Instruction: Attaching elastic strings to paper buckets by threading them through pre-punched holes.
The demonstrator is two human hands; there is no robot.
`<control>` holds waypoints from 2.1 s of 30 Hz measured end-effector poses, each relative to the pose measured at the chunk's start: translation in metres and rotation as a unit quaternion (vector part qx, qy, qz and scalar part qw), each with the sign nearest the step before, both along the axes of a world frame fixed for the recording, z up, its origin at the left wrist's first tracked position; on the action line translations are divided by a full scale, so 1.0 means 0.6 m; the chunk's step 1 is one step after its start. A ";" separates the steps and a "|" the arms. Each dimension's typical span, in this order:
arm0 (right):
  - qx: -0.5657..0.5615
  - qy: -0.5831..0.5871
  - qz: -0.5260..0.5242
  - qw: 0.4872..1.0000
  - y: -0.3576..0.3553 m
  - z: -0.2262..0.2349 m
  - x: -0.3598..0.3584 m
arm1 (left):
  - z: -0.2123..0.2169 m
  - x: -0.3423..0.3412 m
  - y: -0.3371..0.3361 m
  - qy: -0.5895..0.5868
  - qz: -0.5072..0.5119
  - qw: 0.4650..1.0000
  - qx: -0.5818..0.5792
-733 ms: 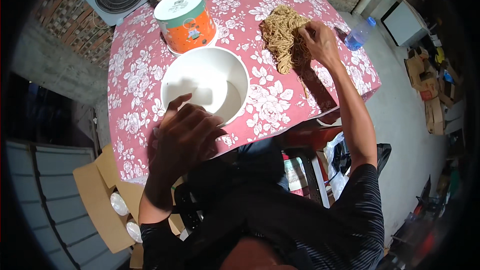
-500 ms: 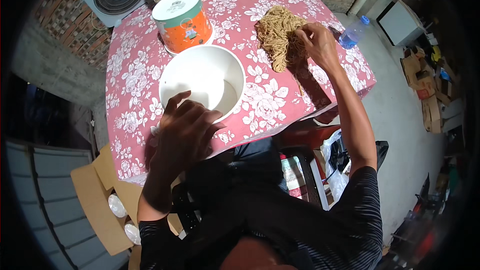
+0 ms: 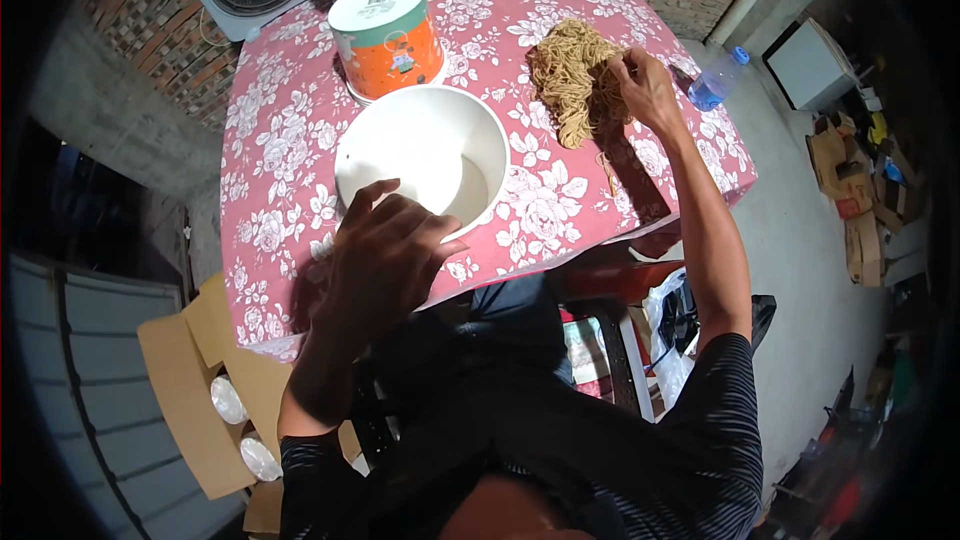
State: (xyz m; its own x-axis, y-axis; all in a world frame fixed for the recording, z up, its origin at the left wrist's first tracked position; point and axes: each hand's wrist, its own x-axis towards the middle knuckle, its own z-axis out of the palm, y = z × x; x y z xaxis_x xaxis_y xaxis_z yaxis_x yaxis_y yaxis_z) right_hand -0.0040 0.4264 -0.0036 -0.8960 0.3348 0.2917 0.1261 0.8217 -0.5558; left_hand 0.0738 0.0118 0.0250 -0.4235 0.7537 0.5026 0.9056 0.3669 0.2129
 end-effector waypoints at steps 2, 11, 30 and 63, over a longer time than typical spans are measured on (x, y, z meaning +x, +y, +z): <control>-0.014 -0.001 0.000 1.000 0.000 0.000 0.010 | 0.005 0.002 0.008 -0.005 0.018 1.000 -0.001; -0.134 0.171 0.073 0.973 0.016 -0.038 0.000 | 0.004 0.000 0.013 -0.015 0.042 0.999 0.001; -0.310 0.156 0.145 0.927 -0.086 0.013 0.154 | 0.005 0.011 0.003 -0.014 0.069 0.997 -0.011; -0.554 -0.157 0.391 0.718 -0.443 -0.090 0.528 | -0.260 0.300 -0.216 -0.433 -0.130 0.871 0.191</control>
